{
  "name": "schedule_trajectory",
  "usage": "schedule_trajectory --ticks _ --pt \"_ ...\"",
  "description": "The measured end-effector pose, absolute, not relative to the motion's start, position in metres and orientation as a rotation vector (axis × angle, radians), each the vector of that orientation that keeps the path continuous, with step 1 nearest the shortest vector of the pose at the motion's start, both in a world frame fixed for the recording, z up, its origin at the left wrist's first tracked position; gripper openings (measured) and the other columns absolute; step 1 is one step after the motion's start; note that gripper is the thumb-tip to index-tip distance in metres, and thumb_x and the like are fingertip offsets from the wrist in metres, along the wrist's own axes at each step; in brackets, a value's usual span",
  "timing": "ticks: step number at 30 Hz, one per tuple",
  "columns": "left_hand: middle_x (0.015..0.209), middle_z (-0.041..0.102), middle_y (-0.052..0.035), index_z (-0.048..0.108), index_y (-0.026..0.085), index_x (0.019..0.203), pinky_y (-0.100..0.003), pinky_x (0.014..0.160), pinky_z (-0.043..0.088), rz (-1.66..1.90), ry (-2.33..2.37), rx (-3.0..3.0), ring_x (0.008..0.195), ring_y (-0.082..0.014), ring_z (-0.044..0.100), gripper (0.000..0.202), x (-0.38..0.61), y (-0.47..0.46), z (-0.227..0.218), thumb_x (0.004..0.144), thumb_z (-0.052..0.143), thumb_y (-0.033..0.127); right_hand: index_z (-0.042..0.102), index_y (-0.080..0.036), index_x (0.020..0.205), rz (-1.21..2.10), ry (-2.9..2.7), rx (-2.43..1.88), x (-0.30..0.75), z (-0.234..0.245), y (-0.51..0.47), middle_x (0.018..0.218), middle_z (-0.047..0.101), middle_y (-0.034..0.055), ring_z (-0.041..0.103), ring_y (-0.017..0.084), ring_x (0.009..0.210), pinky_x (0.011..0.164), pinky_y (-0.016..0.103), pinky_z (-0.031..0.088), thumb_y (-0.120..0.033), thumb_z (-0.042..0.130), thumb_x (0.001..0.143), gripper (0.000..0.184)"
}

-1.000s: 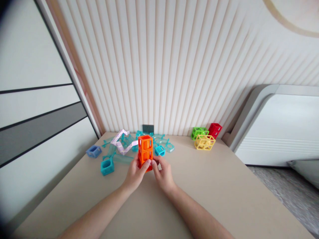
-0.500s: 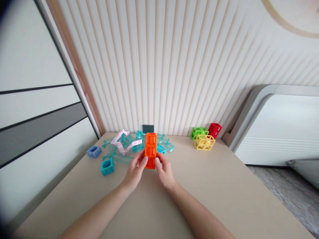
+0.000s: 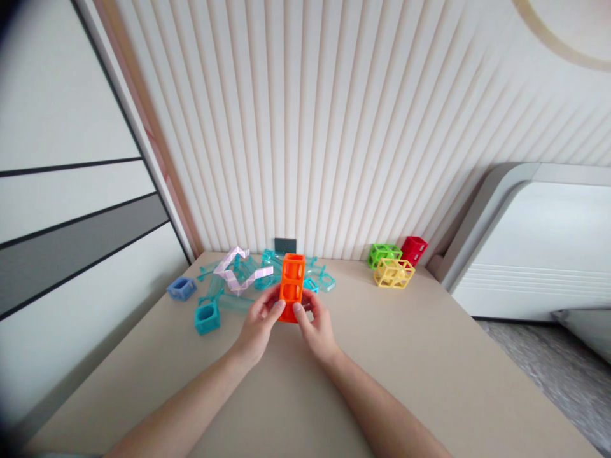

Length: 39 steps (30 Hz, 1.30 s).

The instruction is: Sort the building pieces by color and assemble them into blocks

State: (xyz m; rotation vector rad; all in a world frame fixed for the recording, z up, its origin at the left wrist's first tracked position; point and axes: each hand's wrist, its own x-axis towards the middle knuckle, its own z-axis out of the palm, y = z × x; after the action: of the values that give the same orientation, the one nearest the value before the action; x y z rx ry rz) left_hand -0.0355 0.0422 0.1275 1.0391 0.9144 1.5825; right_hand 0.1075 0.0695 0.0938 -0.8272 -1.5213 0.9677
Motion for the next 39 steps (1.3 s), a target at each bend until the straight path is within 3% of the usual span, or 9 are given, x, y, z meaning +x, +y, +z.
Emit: schedule_trajectory --ticks 10,18,28,36,39 --pt "0.120 0.072 -0.0118 0.070 0.020 0.116 -0.045 0.104 0.047 1.580 0.901 0.966 0.116 -0.0302 0.065 0.050 -0.034 0.042 0.129 0.074 0.082 0.044 0.064 -0.022 0.124 0.965 -1.524 -0.836 0.108 0.093 0.071 0.110 0.073 0.0080 0.068 0.023 0.094 0.089 0.037 0.056 -0.053 0.051 0.097 0.043" --pt "0.120 0.072 -0.0114 0.070 0.019 0.116 -0.042 0.103 0.049 1.567 0.895 1.026 0.114 -0.0284 0.066 0.045 -0.036 0.043 0.125 0.079 0.078 0.042 0.067 -0.023 0.116 1.007 -1.475 -0.771 0.108 0.098 0.070 0.105 0.074 0.0070 0.070 0.024 0.096 0.087 0.036 0.056 -0.050 0.057 0.095 0.036" --pt "0.118 0.073 -0.0107 0.071 0.018 0.113 -0.041 0.103 0.048 1.548 0.860 1.053 0.112 -0.0272 0.066 0.042 -0.038 0.043 0.128 0.078 0.079 0.039 0.067 -0.021 0.115 0.983 -1.502 -0.813 0.110 0.098 0.071 0.102 0.073 0.0078 0.068 0.023 0.091 0.084 0.035 0.055 -0.054 0.055 0.095 0.040" --pt "0.109 0.073 -0.0113 0.067 0.017 0.113 -0.036 0.085 0.054 1.565 0.870 0.922 0.098 -0.0243 0.069 0.045 -0.035 0.049 0.115 0.077 0.079 0.041 0.059 -0.021 0.131 0.952 -1.465 -0.896 0.105 0.089 0.072 0.110 0.071 0.0087 0.066 0.023 0.094 0.086 0.038 0.055 -0.050 0.052 0.098 0.045" --pt "0.110 0.072 -0.0110 0.065 0.017 0.112 -0.036 0.087 0.054 1.590 0.898 0.936 0.098 -0.0235 0.068 0.046 -0.034 0.049 0.114 0.076 0.080 0.041 0.054 -0.022 0.136 0.812 -1.487 -0.929 0.106 0.093 0.070 0.110 0.071 0.0087 0.065 0.022 0.088 0.081 0.037 0.056 -0.045 0.056 0.096 0.046"
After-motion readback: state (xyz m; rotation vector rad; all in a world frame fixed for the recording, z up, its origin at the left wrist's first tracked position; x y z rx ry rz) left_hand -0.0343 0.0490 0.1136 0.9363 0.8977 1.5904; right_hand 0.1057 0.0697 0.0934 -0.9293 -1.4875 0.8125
